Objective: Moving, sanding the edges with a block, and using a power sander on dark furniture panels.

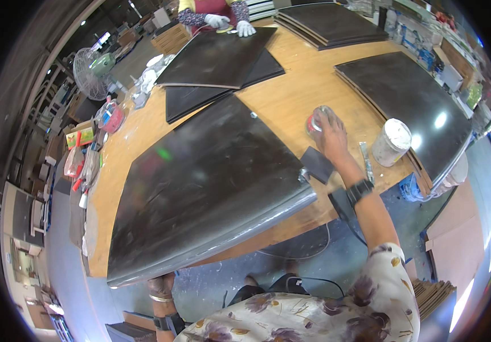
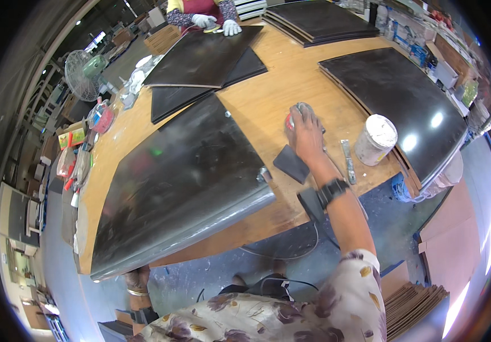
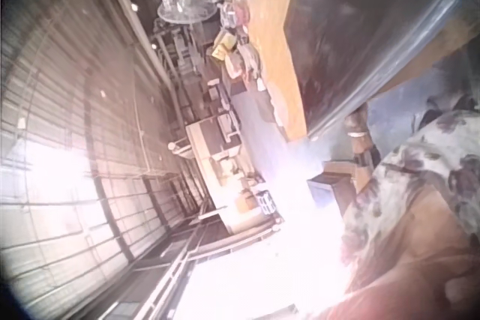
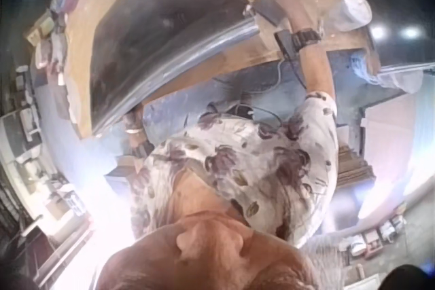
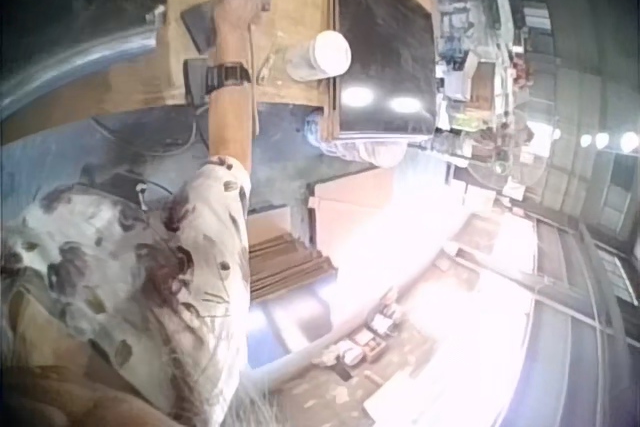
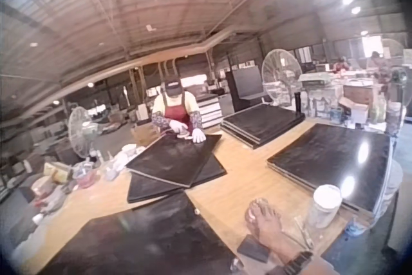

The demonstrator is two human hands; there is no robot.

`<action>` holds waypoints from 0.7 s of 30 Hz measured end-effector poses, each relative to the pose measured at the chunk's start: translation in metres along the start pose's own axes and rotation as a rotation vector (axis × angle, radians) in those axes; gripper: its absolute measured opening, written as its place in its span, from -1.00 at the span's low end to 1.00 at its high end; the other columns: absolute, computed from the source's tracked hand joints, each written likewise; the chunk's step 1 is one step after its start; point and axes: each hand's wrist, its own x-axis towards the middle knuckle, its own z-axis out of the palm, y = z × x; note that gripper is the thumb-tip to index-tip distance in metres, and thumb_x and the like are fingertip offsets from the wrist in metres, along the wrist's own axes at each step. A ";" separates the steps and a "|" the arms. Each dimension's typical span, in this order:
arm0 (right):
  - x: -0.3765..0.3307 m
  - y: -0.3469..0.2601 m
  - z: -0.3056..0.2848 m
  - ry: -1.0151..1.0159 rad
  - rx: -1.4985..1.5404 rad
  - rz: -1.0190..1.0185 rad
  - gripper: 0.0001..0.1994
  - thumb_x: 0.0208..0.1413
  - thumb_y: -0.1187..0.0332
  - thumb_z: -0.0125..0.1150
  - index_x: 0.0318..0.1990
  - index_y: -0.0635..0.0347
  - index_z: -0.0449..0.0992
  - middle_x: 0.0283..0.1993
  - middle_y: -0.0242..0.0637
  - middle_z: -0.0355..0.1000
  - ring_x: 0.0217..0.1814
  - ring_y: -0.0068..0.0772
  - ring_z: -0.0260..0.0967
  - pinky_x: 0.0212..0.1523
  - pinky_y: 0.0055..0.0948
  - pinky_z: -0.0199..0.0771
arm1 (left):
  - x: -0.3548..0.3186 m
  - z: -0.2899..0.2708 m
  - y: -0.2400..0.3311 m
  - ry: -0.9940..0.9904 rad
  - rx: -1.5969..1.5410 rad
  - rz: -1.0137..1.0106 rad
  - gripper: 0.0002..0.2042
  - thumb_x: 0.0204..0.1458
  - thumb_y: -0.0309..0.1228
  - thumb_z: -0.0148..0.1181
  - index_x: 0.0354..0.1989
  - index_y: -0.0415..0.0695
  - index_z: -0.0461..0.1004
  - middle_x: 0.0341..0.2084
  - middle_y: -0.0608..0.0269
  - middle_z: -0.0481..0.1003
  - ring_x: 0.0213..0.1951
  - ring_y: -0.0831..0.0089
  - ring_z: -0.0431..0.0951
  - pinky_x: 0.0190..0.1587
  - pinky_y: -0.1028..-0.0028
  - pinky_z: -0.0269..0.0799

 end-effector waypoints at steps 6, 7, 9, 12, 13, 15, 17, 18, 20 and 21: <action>-0.069 0.011 0.003 -0.426 0.018 -0.040 -0.35 -0.27 0.28 0.34 0.09 0.14 0.26 0.22 0.11 0.04 0.22 0.18 0.03 0.20 -0.11 0.10 | -0.017 -0.003 -0.059 0.180 -0.222 -0.219 -0.70 0.04 -0.24 0.11 -0.12 -0.14 0.39 -0.18 0.24 0.46 -0.13 0.39 0.47 -0.10 0.42 0.47; -0.075 0.013 0.002 -0.376 0.060 -0.063 -0.35 -0.29 0.28 0.35 0.07 0.13 0.27 0.21 0.10 0.05 0.21 0.18 0.05 0.18 -0.11 0.13 | -0.021 -0.004 -0.072 0.232 -0.225 -0.213 -0.71 0.04 -0.25 0.11 -0.14 -0.16 0.39 -0.21 0.24 0.47 -0.17 0.41 0.48 -0.15 0.45 0.49; -0.076 0.002 -0.002 -0.399 0.099 0.039 -0.38 -0.31 0.29 0.35 0.03 0.13 0.28 0.17 0.09 0.10 0.16 0.17 0.11 0.12 -0.11 0.19 | -0.037 -0.041 -0.086 0.151 -0.331 -0.307 -0.70 0.05 -0.26 0.10 -0.12 -0.19 0.38 -0.22 0.22 0.47 -0.21 0.38 0.50 -0.13 0.40 0.50; -0.080 0.012 -0.028 -0.499 0.157 0.212 -0.41 -0.23 0.30 0.28 0.06 0.10 0.25 0.13 0.10 0.14 0.12 0.08 0.16 0.06 -0.16 0.25 | -0.052 -0.032 -0.111 -0.044 -0.239 -0.407 -0.69 0.06 -0.27 0.09 -0.11 -0.22 0.36 -0.21 0.15 0.46 -0.21 0.32 0.50 -0.09 0.33 0.49; -0.082 0.021 -0.035 -0.511 0.286 0.303 -0.40 -0.19 0.29 0.24 0.10 0.09 0.22 0.12 0.07 0.16 0.12 0.01 0.18 0.06 -0.21 0.25 | -0.059 -0.026 -0.117 -0.101 -0.261 -0.418 -0.67 0.06 -0.26 0.09 -0.11 -0.23 0.36 -0.21 0.13 0.46 -0.21 0.30 0.50 -0.08 0.30 0.49; -0.096 0.042 -0.038 -0.455 0.728 0.600 -0.32 -0.14 0.28 0.19 0.22 0.10 0.12 0.10 -0.03 0.19 0.07 -0.20 0.22 0.04 -0.32 0.27 | -0.071 -0.036 -0.135 -0.022 -0.328 -0.416 -0.67 0.06 -0.26 0.08 -0.10 -0.24 0.36 -0.20 0.12 0.46 -0.21 0.29 0.50 -0.08 0.31 0.49; -0.112 0.037 -0.039 -0.338 0.972 0.625 -0.24 -0.13 0.30 0.16 0.29 0.11 0.00 0.07 -0.09 0.19 0.02 -0.32 0.22 0.01 -0.36 0.27 | -0.089 -0.057 -0.152 0.139 -0.432 -0.457 -0.67 0.07 -0.26 0.07 -0.08 -0.24 0.35 -0.20 0.10 0.46 -0.21 0.29 0.50 -0.06 0.32 0.48; -0.117 0.027 -0.046 -0.362 0.976 0.605 -0.24 -0.13 0.30 0.16 0.29 0.11 0.00 0.07 -0.09 0.19 0.02 -0.32 0.22 0.01 -0.36 0.27 | -0.097 -0.069 -0.162 0.215 -0.488 -0.484 -0.66 0.07 -0.27 0.07 -0.08 -0.25 0.35 -0.19 0.10 0.46 -0.21 0.29 0.50 -0.06 0.32 0.48; -0.127 0.005 -0.066 -0.405 1.105 0.710 -0.21 -0.15 0.36 0.15 0.31 0.09 -0.04 0.07 -0.04 0.17 0.00 -0.28 0.22 0.00 -0.34 0.30 | -0.114 -0.089 -0.182 0.348 -0.603 -0.567 -0.66 0.08 -0.27 0.06 -0.06 -0.25 0.34 -0.19 0.08 0.46 -0.21 0.28 0.50 -0.04 0.33 0.47; -0.128 -0.008 -0.066 -0.407 1.099 0.706 -0.21 -0.15 0.36 0.15 0.31 0.09 -0.04 0.07 -0.04 0.17 0.00 -0.28 0.22 0.00 -0.34 0.30 | -0.120 -0.107 -0.186 0.347 -0.610 -0.567 -0.66 0.08 -0.27 0.06 -0.06 -0.25 0.34 -0.19 0.08 0.46 -0.21 0.28 0.50 -0.04 0.33 0.47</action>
